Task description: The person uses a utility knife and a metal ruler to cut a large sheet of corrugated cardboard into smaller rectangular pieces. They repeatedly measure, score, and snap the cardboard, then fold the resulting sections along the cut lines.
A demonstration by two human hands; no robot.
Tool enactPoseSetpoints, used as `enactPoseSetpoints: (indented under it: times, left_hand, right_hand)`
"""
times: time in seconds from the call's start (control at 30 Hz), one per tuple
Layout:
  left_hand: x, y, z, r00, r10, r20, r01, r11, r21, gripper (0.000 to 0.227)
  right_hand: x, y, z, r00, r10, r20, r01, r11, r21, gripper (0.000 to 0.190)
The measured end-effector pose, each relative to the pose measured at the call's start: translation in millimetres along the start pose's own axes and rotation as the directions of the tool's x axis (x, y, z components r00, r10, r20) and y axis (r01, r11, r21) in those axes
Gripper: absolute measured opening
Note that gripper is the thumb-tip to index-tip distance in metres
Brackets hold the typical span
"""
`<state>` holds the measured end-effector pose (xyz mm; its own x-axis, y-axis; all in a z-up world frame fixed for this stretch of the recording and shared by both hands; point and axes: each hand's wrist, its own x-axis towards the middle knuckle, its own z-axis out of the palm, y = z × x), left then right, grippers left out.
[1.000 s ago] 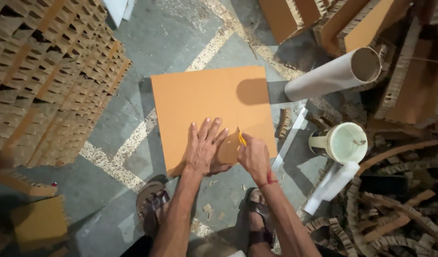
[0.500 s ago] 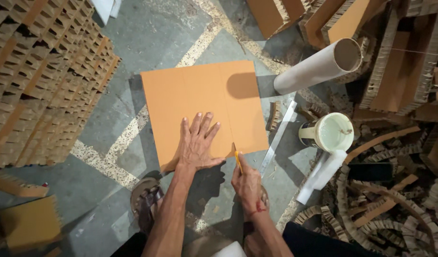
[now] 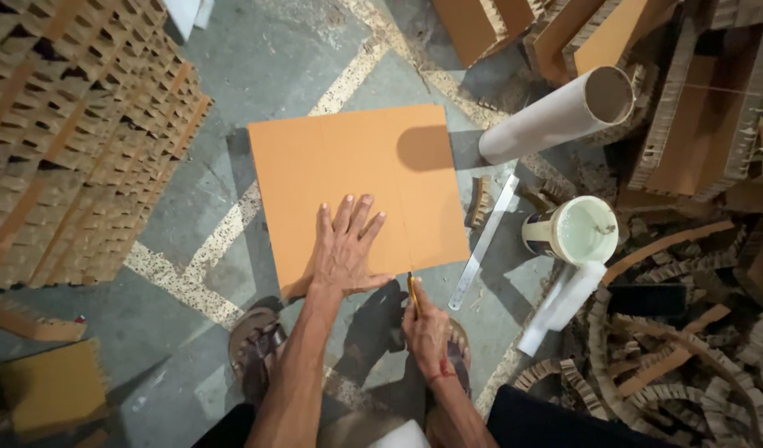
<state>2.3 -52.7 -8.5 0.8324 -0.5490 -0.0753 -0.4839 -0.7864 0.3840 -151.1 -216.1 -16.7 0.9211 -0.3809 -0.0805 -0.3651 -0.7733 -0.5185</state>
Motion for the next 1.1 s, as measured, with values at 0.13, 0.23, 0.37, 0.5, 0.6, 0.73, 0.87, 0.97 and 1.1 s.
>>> enactPoseSetpoints:
  times: [0.13, 0.23, 0.37, 0.5, 0.6, 0.73, 0.87, 0.97, 1.1]
  left_hand:
    - [-0.6, 0.4, -2.0, 1.0, 0.009, -0.004, -0.009, 1.0, -0.001, 0.119]
    - [3.7, 1.5, -6.1, 1.0, 0.016, 0.004, -0.016, 1.0, 0.021, 0.119]
    - [0.6, 3.0, -6.2, 1.0, 0.005, 0.017, -0.006, 1.0, 0.007, 0.117]
    - [5.1, 5.1, -7.9, 0.998, -0.012, 0.059, 0.008, 0.998, 0.058, 0.119]
    - [5.4, 3.4, -5.4, 1.0, 0.003, 0.007, -0.004, 0.998, 0.059, 0.118]
    - [6.2, 4.5, -10.6, 0.997, -0.012, 0.076, 0.006, 0.997, 0.071, 0.118]
    - [4.3, 4.8, -11.7, 0.997, -0.014, 0.079, 0.008, 0.997, 0.075, 0.119]
    - [7.4, 5.8, -13.6, 0.995, -0.018, 0.095, 0.011, 0.997, 0.071, 0.119]
    - [4.8, 5.2, -15.0, 0.997, -0.011, 0.079, 0.007, 0.998, 0.057, 0.118]
  right_hand:
    - [-0.3, 2.2, -0.2, 0.999, 0.034, 0.017, -0.034, 0.999, -0.004, 0.039]
    - [2.1, 4.2, -12.0, 0.993, 0.079, 0.088, -0.085, 0.994, 0.07, 0.042]
    - [-7.1, 20.5, -25.5, 0.957, 0.261, 0.127, -0.256, 0.965, -0.05, 0.034]
    - [13.6, 59.9, -31.3, 0.876, 0.479, -0.053, -0.48, 0.877, -0.006, 0.037]
    - [52.6, 100.1, -20.0, 0.837, 0.483, -0.257, -0.505, 0.863, -0.02, 0.043]
    - [90.6, 140.4, -0.9, 0.829, 0.509, -0.233, -0.555, 0.801, -0.225, 0.05]
    - [96.8, 155.6, 4.7, 0.81, 0.571, -0.133, -0.585, 0.774, -0.243, 0.054]
    - [100.2, 162.3, 8.6, 0.781, 0.613, -0.121, -0.622, 0.748, -0.229, 0.054]
    - [98.4, 183.0, 14.9, 0.778, 0.618, -0.113, -0.628, 0.76, -0.169, 0.045]
